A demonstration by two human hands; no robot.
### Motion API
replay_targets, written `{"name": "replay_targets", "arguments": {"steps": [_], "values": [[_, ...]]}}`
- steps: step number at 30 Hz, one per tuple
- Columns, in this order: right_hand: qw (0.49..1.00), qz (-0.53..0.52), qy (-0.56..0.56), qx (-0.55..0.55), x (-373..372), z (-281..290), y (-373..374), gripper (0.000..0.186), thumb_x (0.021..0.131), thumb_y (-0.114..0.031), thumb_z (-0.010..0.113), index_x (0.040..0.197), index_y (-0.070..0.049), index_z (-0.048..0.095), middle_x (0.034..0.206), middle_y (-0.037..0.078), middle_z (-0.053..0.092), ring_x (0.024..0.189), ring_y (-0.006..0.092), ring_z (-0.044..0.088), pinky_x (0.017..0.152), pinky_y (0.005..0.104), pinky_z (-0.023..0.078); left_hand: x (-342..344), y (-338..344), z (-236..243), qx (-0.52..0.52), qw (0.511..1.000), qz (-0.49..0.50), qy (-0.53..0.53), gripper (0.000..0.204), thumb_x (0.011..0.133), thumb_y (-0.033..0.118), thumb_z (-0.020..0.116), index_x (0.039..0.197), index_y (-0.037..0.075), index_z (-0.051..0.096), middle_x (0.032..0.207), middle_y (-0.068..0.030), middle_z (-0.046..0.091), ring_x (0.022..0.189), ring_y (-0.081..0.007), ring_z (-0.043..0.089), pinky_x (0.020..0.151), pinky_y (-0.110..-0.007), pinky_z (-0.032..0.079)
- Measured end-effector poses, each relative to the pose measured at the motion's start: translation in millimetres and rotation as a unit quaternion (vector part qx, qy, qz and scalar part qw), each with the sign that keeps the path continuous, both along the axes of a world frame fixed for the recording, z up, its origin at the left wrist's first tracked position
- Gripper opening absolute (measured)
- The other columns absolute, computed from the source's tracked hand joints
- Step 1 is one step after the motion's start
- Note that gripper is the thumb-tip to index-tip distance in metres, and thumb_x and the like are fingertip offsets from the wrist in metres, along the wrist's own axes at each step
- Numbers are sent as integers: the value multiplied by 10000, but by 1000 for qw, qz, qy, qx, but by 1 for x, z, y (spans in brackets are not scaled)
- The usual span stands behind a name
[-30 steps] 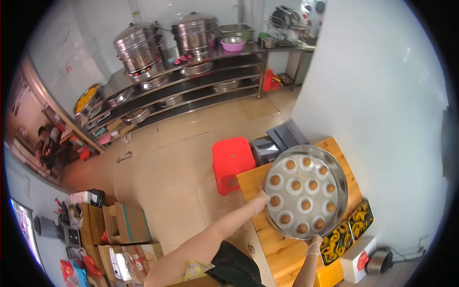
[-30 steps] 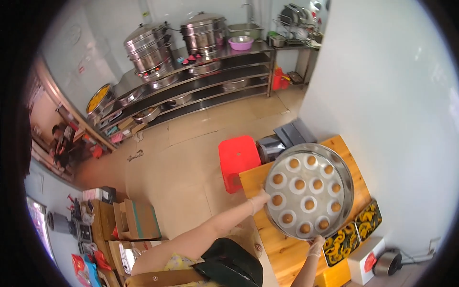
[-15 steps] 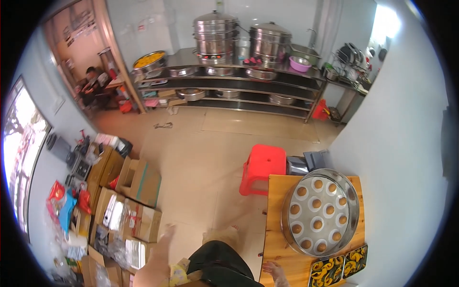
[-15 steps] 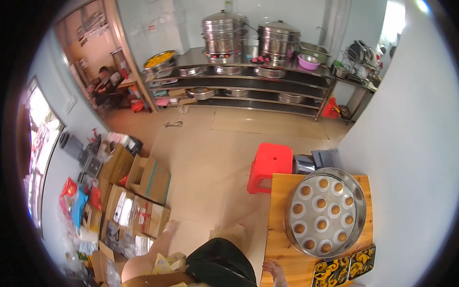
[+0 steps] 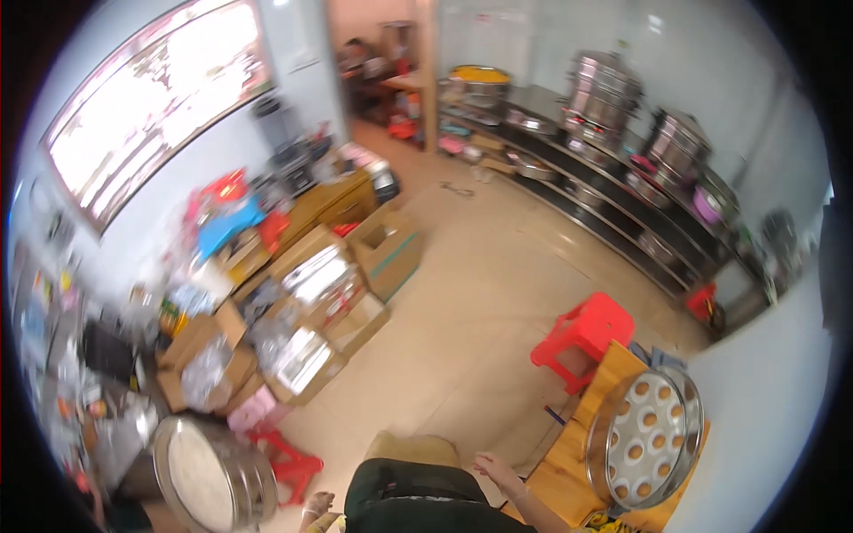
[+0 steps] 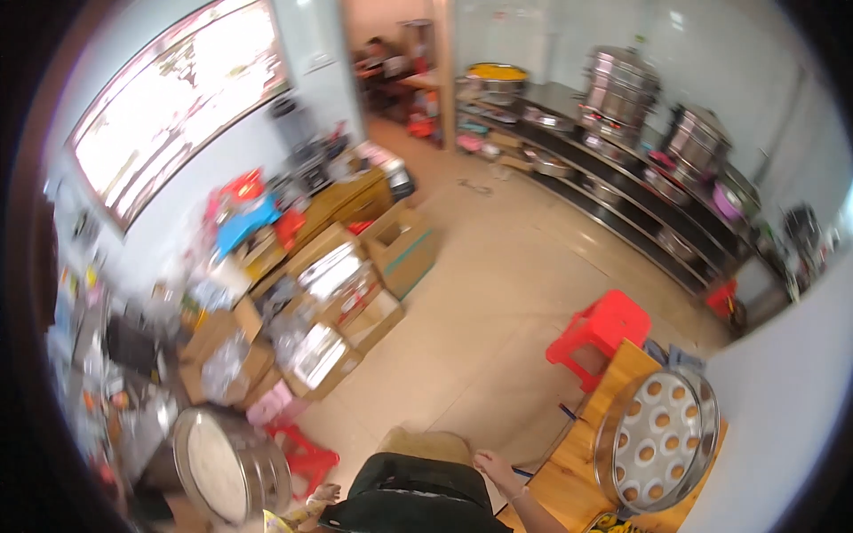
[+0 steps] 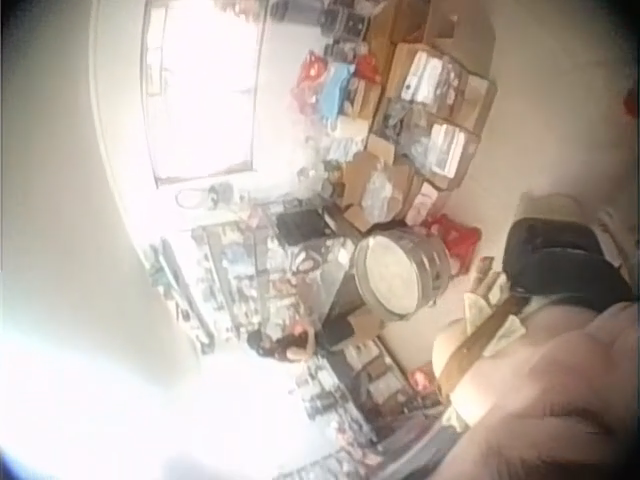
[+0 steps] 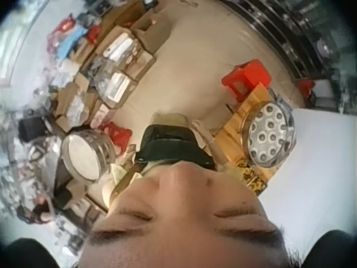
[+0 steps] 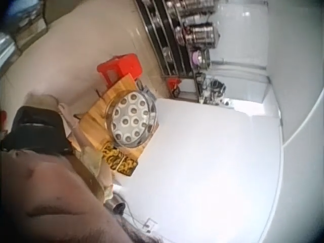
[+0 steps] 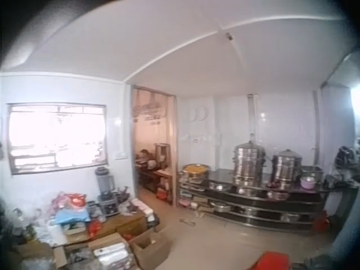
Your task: Rolling pieces of dough into spheres and placing them on a tray for baking.
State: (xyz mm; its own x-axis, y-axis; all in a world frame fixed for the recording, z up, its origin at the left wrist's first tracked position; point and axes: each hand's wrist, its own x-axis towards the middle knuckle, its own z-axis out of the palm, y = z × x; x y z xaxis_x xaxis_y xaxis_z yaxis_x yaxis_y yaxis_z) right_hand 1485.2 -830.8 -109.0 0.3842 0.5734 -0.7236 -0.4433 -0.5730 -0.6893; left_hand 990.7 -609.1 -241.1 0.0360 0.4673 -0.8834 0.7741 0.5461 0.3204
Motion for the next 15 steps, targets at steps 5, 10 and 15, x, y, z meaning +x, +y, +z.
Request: {"name": "replay_targets", "arguments": {"steps": [5, 10, 15], "values": [[969, 227, -95, 6, -28, 6, 57, 407, 959, -275, 600, 1226, 32, 609, 1000, 96, 704, 936, 173, 665, 803, 295, 518, -67, -98, -16, 48, 991, 124, -23, 598, 888, 405, 639, 1341, 21, 574, 1175, -147, 688, 1024, -264, 656, 880, -413, 529], [948, 302, -101, 19, -100, -23, 109, 371, 944, -264, 618, 1187, 16, 635, 1003, 107, 705, 867, 190, 674, 757, 293, 525, -121, -202, 10, 88, 927, 365, 20, 651, 895, 430, 598, 1401, 29, 516, 1396, -190, 558, 1316, -332, 508, 1101, -435, 391], [864, 495, -95, -5, -246, -16, 164, 381, 959, -268, 611, 1207, 21, 616, 1022, 118, 707, 910, 187, 665, 789, 293, 521, -204, -295, 12, 99, 878, 464, 59, 612, 864, 390, 603, 1335, -2, 578, 1341, -228, 589, 1284, -359, 538, 1093, -389, 400]]}}
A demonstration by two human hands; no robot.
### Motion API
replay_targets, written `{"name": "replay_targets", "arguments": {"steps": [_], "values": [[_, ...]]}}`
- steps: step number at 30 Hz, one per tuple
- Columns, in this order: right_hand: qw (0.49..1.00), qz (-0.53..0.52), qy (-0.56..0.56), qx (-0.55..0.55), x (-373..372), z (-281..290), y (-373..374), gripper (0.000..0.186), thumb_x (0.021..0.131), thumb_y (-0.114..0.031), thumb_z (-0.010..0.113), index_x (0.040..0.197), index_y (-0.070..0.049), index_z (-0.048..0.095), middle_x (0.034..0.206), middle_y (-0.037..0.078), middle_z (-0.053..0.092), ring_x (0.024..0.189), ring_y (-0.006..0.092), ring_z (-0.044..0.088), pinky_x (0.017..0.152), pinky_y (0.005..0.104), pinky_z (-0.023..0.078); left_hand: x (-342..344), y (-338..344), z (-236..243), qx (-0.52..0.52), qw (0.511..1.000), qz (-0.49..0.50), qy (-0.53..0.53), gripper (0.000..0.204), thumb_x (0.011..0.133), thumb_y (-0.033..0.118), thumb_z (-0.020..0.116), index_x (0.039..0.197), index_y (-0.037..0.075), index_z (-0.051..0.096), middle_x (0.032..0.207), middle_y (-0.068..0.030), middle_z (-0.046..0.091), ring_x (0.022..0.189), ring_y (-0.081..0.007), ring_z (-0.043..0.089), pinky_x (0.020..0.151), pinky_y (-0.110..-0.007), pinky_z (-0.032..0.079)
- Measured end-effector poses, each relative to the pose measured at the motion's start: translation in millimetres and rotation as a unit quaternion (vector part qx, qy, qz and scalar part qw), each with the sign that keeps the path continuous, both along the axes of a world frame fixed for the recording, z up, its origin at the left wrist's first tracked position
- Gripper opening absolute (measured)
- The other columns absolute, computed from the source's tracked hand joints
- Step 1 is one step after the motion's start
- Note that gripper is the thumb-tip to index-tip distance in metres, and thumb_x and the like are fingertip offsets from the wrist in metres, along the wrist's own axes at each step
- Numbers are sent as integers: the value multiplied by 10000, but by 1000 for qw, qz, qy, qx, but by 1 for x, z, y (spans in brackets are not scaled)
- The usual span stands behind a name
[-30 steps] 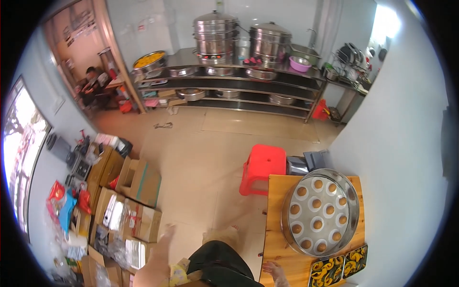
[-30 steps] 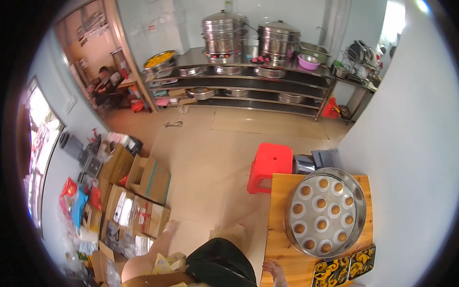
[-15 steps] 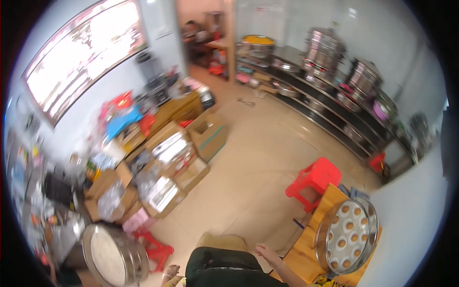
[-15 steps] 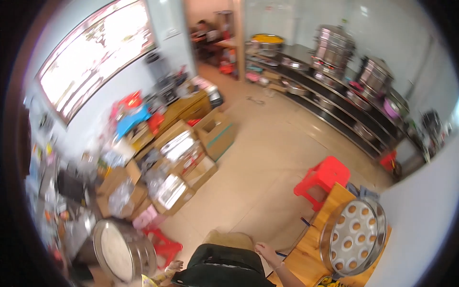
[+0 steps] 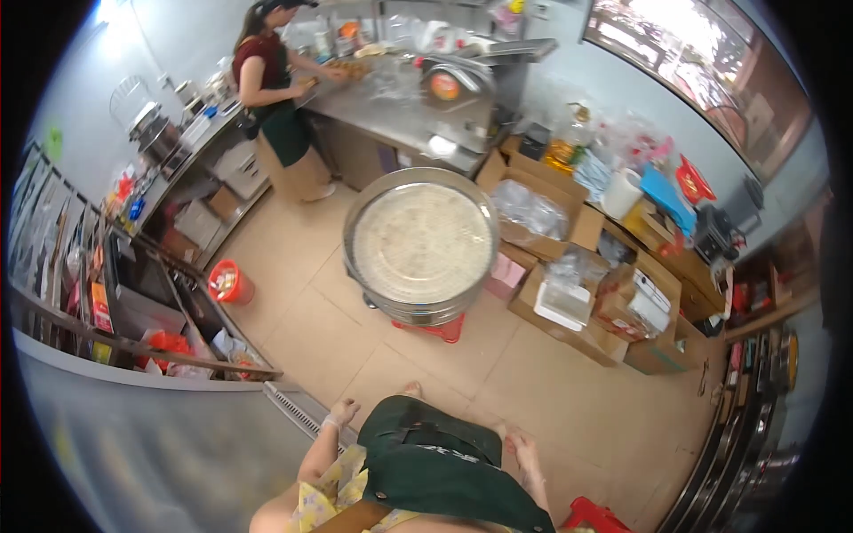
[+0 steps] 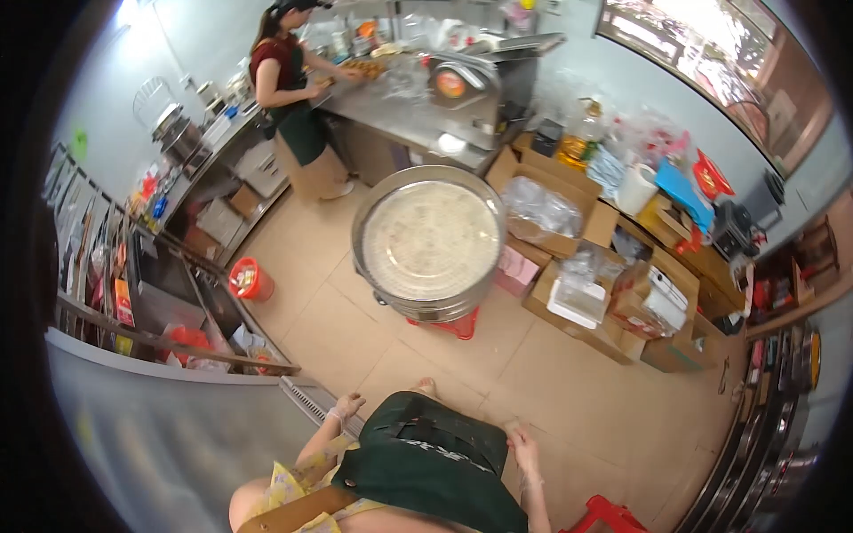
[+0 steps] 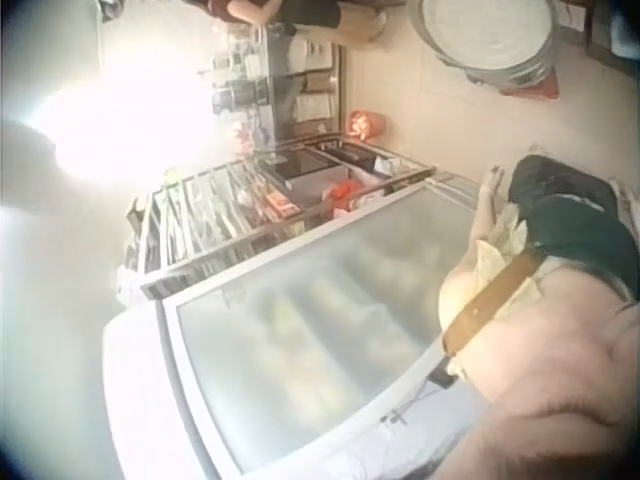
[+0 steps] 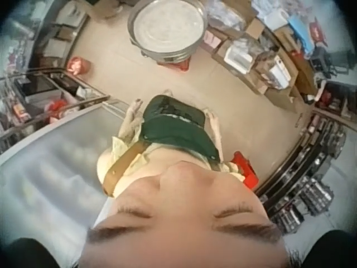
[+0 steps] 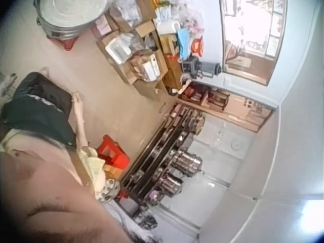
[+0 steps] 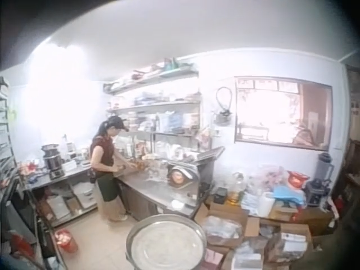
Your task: Rolling pieces of dough into spheres and placing them on a tray for baking.
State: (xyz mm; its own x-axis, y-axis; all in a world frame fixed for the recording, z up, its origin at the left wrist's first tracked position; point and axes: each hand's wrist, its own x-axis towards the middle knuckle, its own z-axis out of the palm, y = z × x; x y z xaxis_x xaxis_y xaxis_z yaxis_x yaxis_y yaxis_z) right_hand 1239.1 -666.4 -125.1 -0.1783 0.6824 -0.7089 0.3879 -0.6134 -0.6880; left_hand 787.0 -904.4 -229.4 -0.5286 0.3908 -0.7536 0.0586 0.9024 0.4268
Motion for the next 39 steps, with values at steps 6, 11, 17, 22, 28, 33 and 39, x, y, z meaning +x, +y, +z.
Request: {"name": "replay_targets", "arguments": {"steps": [6, 11, 17, 22, 28, 33, 39], "values": [[989, 142, -10, 34, -170, -11, 76, 452, 961, -295, 608, 1270, 34, 609, 1117, 136, 705, 988, 213, 665, 853, 340, 524, -49, -45, 12, 95, 941, 319, -59, 537, 875, 298, 637, 1293, -38, 597, 1191, -194, 670, 1109, -298, 636, 962, -367, 476], [936, 219, -87, 263, -319, 41, 139, 401, 955, -260, 581, 1233, 26, 626, 1133, 226, 692, 1063, 281, 676, 923, 365, 510, -94, -35, 33, 210, 876, 425, -89, 528, 963, 300, 603, 1390, 12, 490, 1161, -95, 669, 1006, -185, 655, 830, -310, 494], [943, 104, -25, 316, -457, 5, 231, 390, 923, -229, 624, 1224, 20, 627, 1070, 205, 713, 1000, 267, 696, 878, 359, 524, -211, 5, 54, 208, 871, 435, -95, 471, 977, 297, 591, 1354, 23, 524, 1183, -99, 668, 1028, -184, 656, 865, -296, 484], [937, 27, -13, 347, -557, -8, 272, 249, 908, -152, 630, 1079, 27, 645, 921, 147, 714, 878, 202, 695, 807, 311, 537, -335, 51, 39, 203, 925, 322, 5, 242, 931, 198, 586, 1035, 10, 697, 907, -65, 711, 878, -133, 634, 801, -258, 467], [957, -92, 112, 250, -639, 10, 324, 204, 961, -125, 563, 1115, 6, 583, 950, 113, 696, 798, 149, 658, 732, 279, 523, -429, 179, 79, 243, 932, 266, 41, 193, 913, 179, 660, 919, -13, 678, 879, -44, 688, 831, -122, 603, 773, -293, 491], [924, -234, 179, 244, -687, 18, 381, 213, 965, -101, 542, 1141, 18, 547, 998, 141, 696, 832, 181, 675, 747, 288, 533, -475, 352, 119, 307, 944, 55, 108, 145, 912, 120, 660, 913, -24, 642, 831, -57, 643, 870, -124, 571, 809, -294, 473], [846, -402, 241, 255, -730, -13, 440, 202, 966, -26, 516, 1162, 24, 523, 1016, 154, 677, 875, 212, 685, 764, 298, 558, -486, 599, 137, 533, 772, -264, 224, 200, 818, 80, 734, 969, 25, 614, 981, -136, 631, 938, -327, 640, 840, -411, 519]]}}
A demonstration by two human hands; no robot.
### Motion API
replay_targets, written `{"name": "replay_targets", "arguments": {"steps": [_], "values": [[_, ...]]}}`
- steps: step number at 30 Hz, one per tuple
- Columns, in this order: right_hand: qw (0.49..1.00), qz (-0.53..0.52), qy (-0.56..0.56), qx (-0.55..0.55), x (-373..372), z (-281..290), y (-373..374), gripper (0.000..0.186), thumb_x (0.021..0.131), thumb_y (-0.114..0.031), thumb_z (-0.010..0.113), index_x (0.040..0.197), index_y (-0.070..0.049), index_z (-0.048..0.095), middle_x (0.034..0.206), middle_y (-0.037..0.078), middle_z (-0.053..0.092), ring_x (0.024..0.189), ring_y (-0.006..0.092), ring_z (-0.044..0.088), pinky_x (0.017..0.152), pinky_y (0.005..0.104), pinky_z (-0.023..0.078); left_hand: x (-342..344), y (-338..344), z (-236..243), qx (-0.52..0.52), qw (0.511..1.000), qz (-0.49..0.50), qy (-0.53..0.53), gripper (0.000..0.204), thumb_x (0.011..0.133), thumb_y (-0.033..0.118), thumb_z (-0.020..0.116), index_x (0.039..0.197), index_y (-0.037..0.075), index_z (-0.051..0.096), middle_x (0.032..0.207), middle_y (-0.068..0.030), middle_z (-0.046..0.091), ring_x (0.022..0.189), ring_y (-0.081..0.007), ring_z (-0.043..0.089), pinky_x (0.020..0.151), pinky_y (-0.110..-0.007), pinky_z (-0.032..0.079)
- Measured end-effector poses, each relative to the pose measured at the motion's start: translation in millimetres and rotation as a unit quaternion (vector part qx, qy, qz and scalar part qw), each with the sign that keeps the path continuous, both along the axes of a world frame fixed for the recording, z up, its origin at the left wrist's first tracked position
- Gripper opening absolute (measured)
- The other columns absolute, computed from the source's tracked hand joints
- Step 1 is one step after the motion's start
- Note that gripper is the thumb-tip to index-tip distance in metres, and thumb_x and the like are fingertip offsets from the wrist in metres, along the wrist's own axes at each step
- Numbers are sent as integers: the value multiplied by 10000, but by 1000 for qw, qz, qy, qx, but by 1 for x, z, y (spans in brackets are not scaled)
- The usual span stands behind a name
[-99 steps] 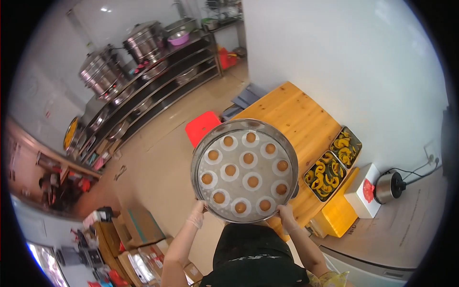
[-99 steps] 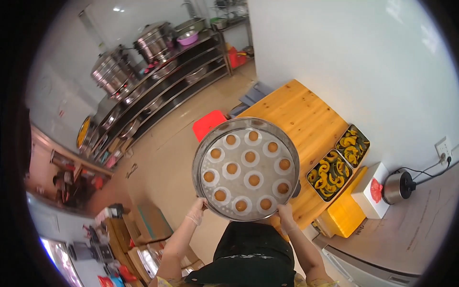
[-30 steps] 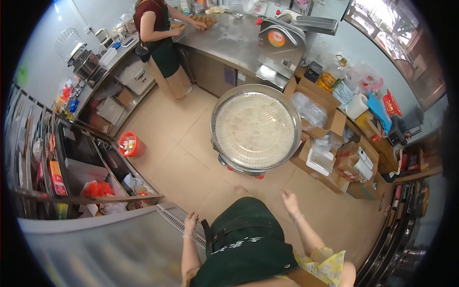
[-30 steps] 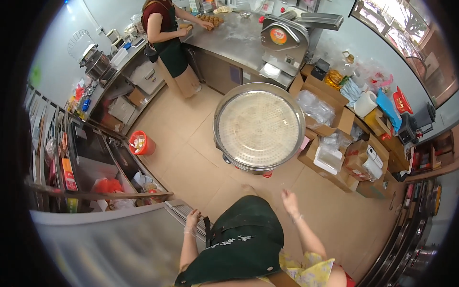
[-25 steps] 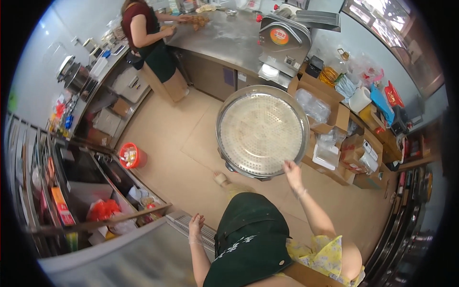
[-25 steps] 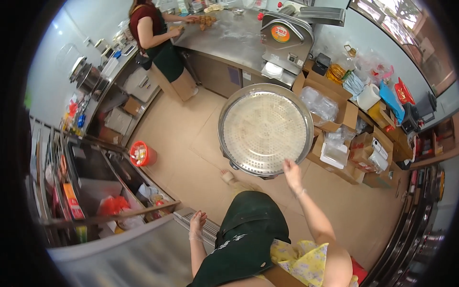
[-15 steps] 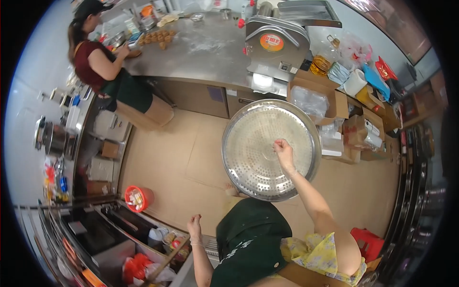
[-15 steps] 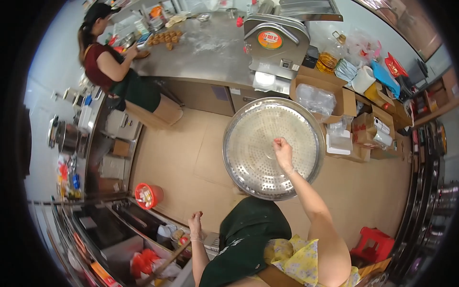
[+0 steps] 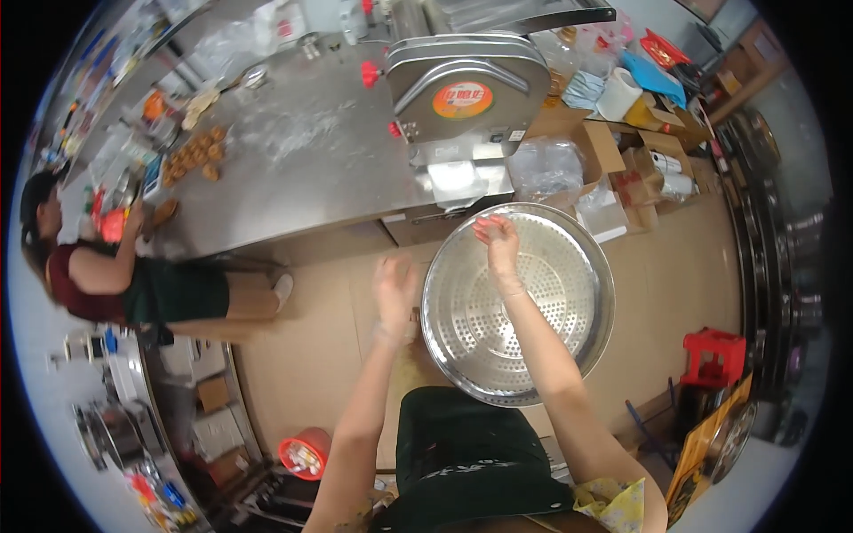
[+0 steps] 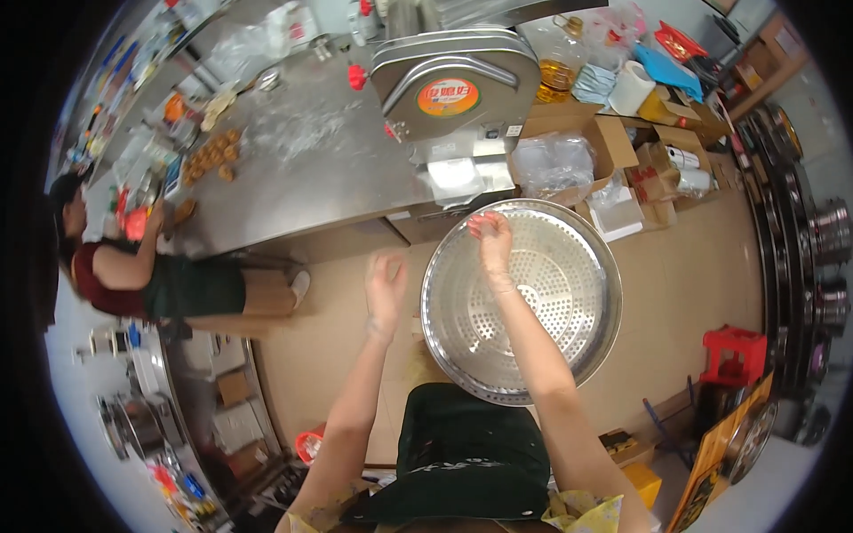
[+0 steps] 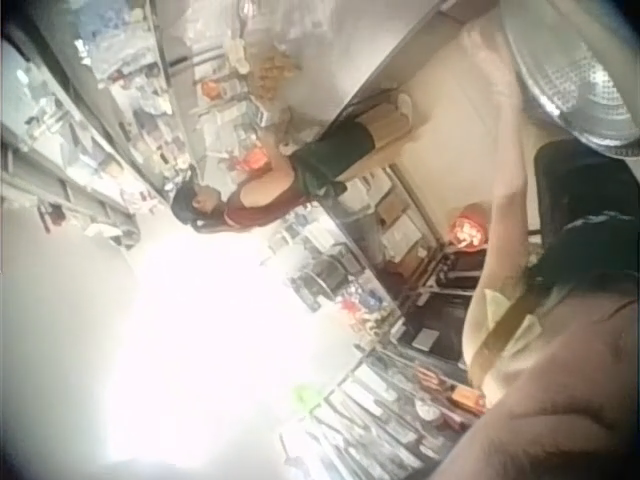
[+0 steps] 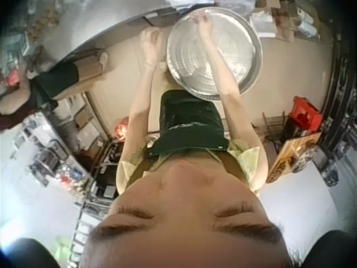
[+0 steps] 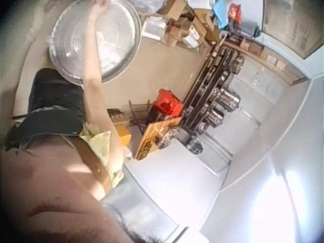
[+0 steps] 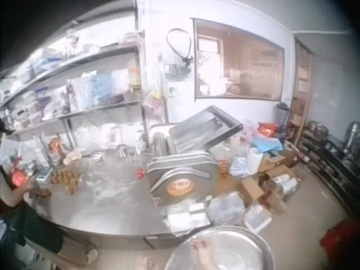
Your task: Rolling pieces of dough into spheres and placing them on a tray for baking.
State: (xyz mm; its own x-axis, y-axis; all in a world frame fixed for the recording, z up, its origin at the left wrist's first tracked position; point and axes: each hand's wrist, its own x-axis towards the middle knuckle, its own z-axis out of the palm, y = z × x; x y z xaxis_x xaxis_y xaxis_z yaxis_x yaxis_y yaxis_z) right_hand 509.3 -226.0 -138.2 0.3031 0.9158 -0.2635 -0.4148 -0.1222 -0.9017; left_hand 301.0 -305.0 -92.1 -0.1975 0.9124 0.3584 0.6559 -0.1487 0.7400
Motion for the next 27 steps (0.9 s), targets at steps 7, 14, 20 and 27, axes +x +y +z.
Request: {"name": "replay_targets", "arguments": {"steps": [7, 14, 20, 27], "values": [[992, -117, 28, -38, -38, -42, 49, 214, 949, 23, 524, 1160, 40, 495, 1084, 194, 638, 961, 266, 668, 850, 356, 569, 59, 170, -27, 81, 968, -166, 172, 303, 695, 71, 776, 969, 50, 647, 1146, -124, 617, 1102, -316, 587, 919, -418, 504], [979, -195, 40, -48, -73, -40, 70, 245, 895, 104, 493, 1132, 99, 557, 1080, 188, 632, 927, 255, 663, 860, 355, 576, 56, 198, -70, -30, 983, -181, 19, 135, 743, 93, 739, 859, 89, 668, 1189, -136, 621, 1149, -312, 574, 945, -425, 490], [956, -248, -78, -138, -86, -29, 100, 292, 880, -10, 610, 1144, 114, 616, 970, 138, 688, 797, 186, 656, 711, 281, 538, 54, 203, -63, -56, 968, -150, -193, 75, 802, 30, 714, 840, 45, 651, 1201, -147, 636, 1118, -327, 608, 942, -385, 494], [932, -248, -149, -219, -87, -32, 124, 159, 861, -45, 690, 972, 60, 643, 794, 61, 644, 661, 124, 574, 558, 268, 472, 49, 204, -67, -87, 962, -162, -203, 89, 810, 85, 720, 887, 61, 681, 1168, -163, 647, 1127, -324, 597, 955, -407, 467]]}}
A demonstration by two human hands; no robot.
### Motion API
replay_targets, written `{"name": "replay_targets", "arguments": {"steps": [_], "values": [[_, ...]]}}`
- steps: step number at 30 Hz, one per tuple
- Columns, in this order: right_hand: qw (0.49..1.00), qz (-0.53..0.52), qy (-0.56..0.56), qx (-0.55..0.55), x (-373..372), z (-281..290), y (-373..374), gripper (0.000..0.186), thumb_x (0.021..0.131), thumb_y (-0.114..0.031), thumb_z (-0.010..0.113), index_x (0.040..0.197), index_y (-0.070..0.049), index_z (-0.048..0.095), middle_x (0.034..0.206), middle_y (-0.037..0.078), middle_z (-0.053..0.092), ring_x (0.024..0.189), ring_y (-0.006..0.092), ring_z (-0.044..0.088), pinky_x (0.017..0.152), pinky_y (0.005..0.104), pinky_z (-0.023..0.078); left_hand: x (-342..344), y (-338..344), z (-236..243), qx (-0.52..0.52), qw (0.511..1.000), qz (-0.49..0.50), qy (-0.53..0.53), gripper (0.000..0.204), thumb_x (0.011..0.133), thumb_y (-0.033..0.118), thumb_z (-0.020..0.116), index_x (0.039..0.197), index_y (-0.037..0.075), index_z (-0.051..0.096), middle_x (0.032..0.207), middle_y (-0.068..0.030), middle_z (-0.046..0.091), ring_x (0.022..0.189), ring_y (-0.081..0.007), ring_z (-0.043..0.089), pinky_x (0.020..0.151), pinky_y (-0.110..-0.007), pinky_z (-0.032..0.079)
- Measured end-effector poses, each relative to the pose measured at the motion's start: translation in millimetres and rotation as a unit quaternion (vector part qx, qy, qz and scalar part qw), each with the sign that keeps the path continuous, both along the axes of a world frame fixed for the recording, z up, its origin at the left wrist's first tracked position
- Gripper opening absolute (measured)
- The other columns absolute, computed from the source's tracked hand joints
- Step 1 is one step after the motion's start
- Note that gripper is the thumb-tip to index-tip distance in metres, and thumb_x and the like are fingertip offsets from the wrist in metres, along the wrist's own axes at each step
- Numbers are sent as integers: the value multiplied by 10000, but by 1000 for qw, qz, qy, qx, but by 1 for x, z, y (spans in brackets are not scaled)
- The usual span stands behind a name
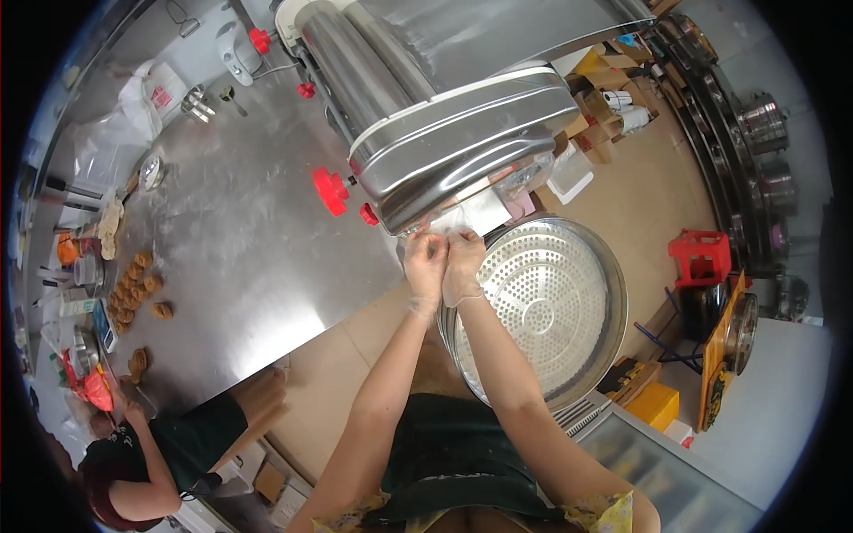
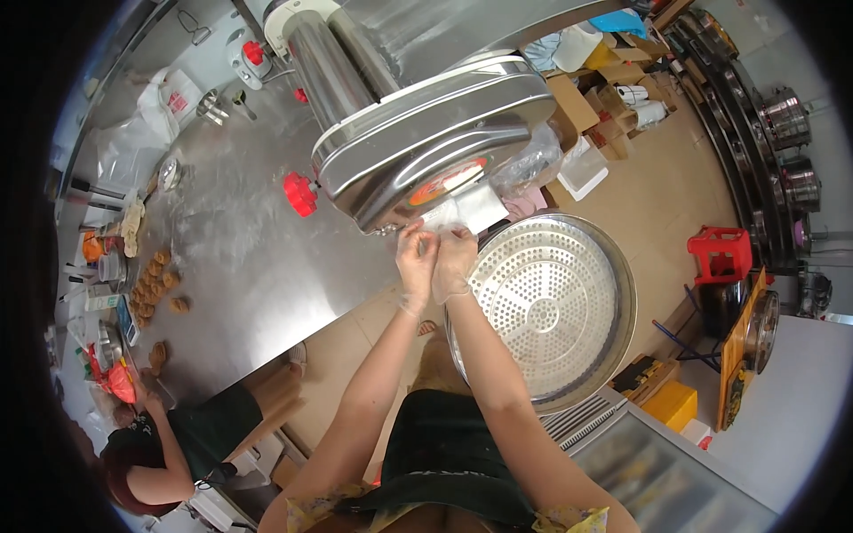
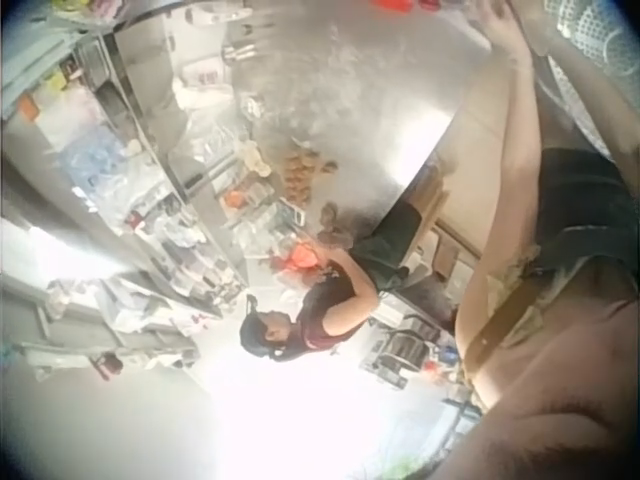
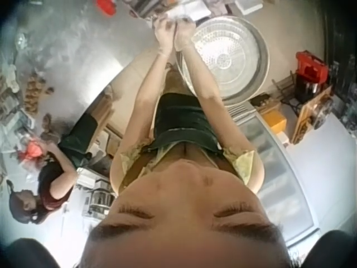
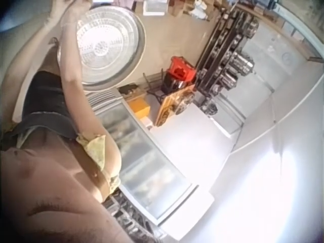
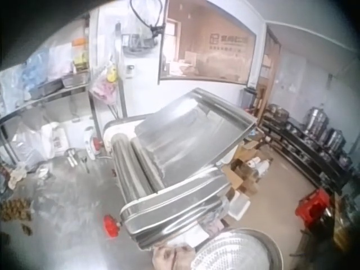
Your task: Rolling pieces of dough into spheres and placing them on a tray for baking.
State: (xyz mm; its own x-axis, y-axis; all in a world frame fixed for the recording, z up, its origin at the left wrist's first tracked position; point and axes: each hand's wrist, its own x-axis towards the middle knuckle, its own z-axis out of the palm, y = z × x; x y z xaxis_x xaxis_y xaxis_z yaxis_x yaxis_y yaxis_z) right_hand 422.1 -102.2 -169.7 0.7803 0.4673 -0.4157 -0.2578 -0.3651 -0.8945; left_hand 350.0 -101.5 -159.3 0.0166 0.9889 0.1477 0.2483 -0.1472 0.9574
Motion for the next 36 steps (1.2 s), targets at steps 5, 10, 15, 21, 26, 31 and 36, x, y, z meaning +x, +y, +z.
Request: {"name": "replay_targets", "arguments": {"steps": [5, 10, 15, 21, 26, 31, 36], "values": [[992, -87, 63, 73, -12, 20, 12, 232, 829, -72, 649, 1003, 79, 676, 789, 118, 681, 686, 156, 624, 615, 300, 502, -5, -1, -5, -9, 1000, 6, 7, 93, 808, 48, 739, 876, 35, 677, 1138, -146, 665, 1109, -306, 622, 962, -390, 479], [996, -63, 64, 0, 2, 26, 5, 234, 811, -97, 704, 962, 80, 688, 751, 91, 678, 658, 130, 613, 585, 296, 491, -10, -3, 7, -19, 997, -55, 41, 247, 834, 20, 691, 1078, 31, 654, 1250, -169, 597, 1187, -331, 571, 1007, -405, 447], [996, -73, -41, -14, 14, -2, -15, 208, 808, -82, 681, 947, 72, 689, 751, 93, 682, 620, 140, 624, 545, 295, 488, -10, -1, -5, 23, 995, -56, 75, 415, 860, 34, 639, 1266, 35, 556, 1245, -202, 572, 1183, -389, 540, 1001, -446, 439], [992, -63, 99, 35, 27, 0, -25, 211, 798, -74, 733, 964, 46, 683, 814, 98, 696, 588, 131, 615, 470, 255, 468, -9, -2, -3, 49, 992, -64, 98, 427, 845, -25, 624, 1263, 2, 542, 1291, -215, 555, 1220, -390, 530, 1046, -428, 427], [996, -6, 71, 49, 59, -3, -81, 246, 824, -44, 720, 1036, 74, 685, 878, 90, 713, 733, 121, 642, 658, 259, 518, -14, -16, 11, 79, 996, -12, 39, 336, 900, 9, 620, 1232, -9, 574, 1280, -179, 587, 1209, -314, 560, 1043, -407, 430], [984, 104, 142, 15, 106, 61, -161, 254, 869, -39, 697, 1097, 67, 656, 924, 81, 705, 764, 124, 648, 689, 254, 513, 6, -85, 37, -185, 964, -30, -188, 346, 921, 98, 684, 1238, 20, 570, 1199, -91, 629, 1094, -185, 601, 963, -328, 462], [980, 175, 94, -12, 145, 61, -205, 230, 887, -64, 704, 1076, 61, 660, 857, 66, 697, 723, 101, 620, 656, 248, 501, 47, -123, 20, -533, 764, -131, -339, 379, 915, 87, 689, 1260, -8, 566, 1179, -97, 653, 1080, -173, 633, 955, -330, 502]]}}
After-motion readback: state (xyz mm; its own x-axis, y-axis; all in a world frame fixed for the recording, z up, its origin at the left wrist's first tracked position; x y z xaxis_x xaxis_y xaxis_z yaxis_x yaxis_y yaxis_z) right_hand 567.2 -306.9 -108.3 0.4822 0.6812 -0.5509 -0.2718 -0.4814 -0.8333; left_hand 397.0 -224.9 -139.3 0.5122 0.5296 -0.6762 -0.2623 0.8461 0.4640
